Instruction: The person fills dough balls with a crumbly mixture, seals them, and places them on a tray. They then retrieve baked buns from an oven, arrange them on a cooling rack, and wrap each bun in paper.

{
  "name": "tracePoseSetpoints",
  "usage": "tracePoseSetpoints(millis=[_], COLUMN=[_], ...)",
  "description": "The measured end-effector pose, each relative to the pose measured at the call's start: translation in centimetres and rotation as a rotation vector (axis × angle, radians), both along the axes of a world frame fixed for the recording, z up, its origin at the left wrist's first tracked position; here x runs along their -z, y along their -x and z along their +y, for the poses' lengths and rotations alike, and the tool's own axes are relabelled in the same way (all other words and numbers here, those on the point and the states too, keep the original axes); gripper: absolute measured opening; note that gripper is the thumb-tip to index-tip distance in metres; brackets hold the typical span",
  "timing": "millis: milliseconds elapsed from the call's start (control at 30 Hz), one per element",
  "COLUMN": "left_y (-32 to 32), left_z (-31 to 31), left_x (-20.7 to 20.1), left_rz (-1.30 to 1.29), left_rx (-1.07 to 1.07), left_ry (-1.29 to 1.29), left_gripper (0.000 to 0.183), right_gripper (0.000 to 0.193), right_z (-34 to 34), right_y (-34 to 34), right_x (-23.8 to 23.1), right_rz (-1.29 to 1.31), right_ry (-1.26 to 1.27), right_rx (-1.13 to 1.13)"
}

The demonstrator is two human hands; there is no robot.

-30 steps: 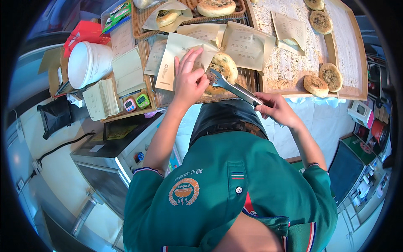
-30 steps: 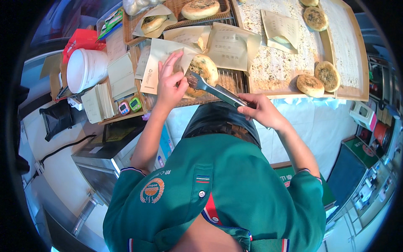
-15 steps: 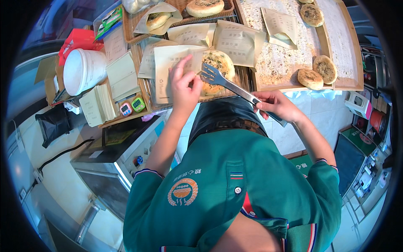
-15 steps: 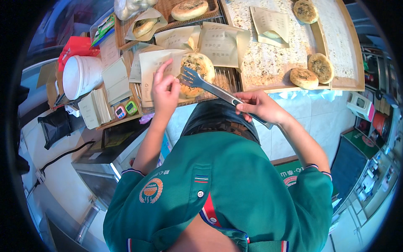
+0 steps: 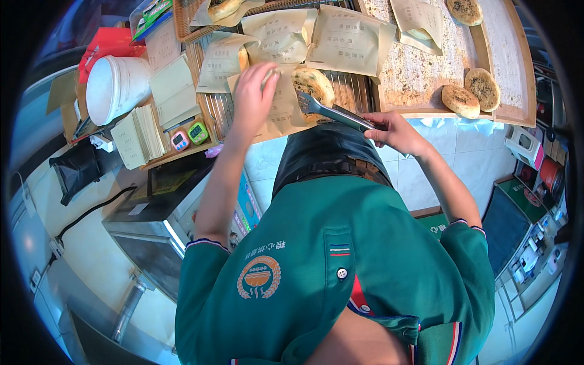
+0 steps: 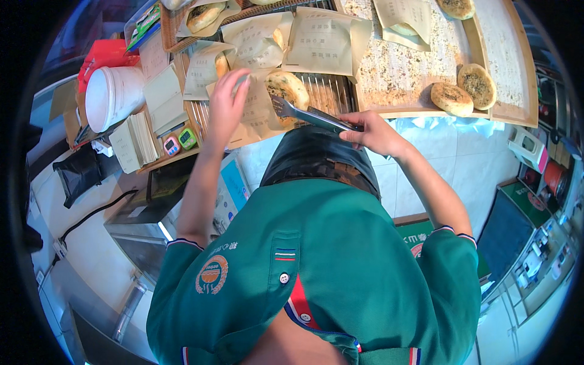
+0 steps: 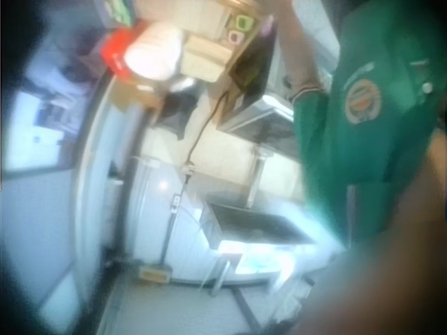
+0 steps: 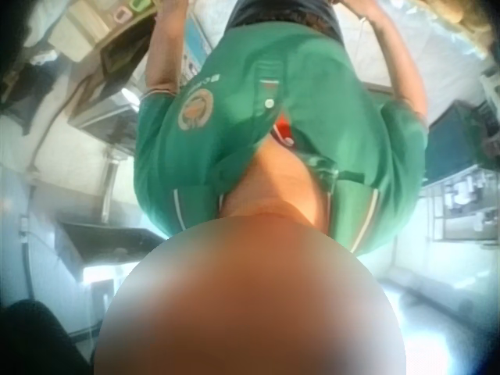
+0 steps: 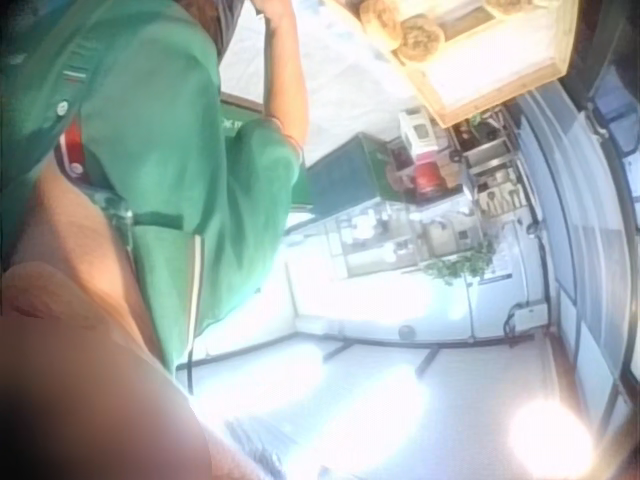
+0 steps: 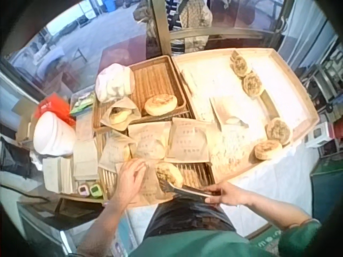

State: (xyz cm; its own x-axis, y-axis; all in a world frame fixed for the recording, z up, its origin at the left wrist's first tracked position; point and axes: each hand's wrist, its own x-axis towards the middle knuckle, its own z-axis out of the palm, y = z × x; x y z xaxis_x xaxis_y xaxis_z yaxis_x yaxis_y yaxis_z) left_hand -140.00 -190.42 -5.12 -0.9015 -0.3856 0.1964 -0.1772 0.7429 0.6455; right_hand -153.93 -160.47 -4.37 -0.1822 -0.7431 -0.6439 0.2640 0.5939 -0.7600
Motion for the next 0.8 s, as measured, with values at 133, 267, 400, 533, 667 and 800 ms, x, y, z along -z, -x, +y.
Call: tracePoseSetpoints(millis=[133, 267, 400, 533, 667, 800], left_y=[2.9, 3.5, 3.7, 4.0, 4.7, 5.8], left_z=[-3.2, -3.8, -2.3, -0.2, 1.2, 2.1], left_x=[0.7, 1.0, 0.3, -1.2, -3.3, -4.8], left_rz=[-0.243, -0.453, -0.319, -0.217, -0.239, -0.317], left_rx=[0.255, 0.295, 0.168, 0.269, 0.425, 0.551], left_ry=[0.014, -0.160, -0.478, -0.202, -0.023, 0.109], left_gripper=[0.019, 0.012, 0.009, 0.006, 0.004, 0.005], right_gripper=[0.045, 0.043, 0.042, 0.043, 0.042, 0.042], right_z=[-0.1, 0.0, -0.1, 0.2, 0.3, 0.2], right_y=[0.0, 0.0, 0.3, 1.5, 2.1, 2.1], right_x=[-0.5, -1.7, -3.0, -4.1, -4.6, -4.7], right_rz=[0.140, 0.283, 0.405, 0.493, 0.581, 0.600], right_ry=[-0.001, 0.029, 0.088, 0.059, 0.137, 0.191], right_rx=[-0.046, -0.072, -0.096, -0.222, -0.277, -0.309])
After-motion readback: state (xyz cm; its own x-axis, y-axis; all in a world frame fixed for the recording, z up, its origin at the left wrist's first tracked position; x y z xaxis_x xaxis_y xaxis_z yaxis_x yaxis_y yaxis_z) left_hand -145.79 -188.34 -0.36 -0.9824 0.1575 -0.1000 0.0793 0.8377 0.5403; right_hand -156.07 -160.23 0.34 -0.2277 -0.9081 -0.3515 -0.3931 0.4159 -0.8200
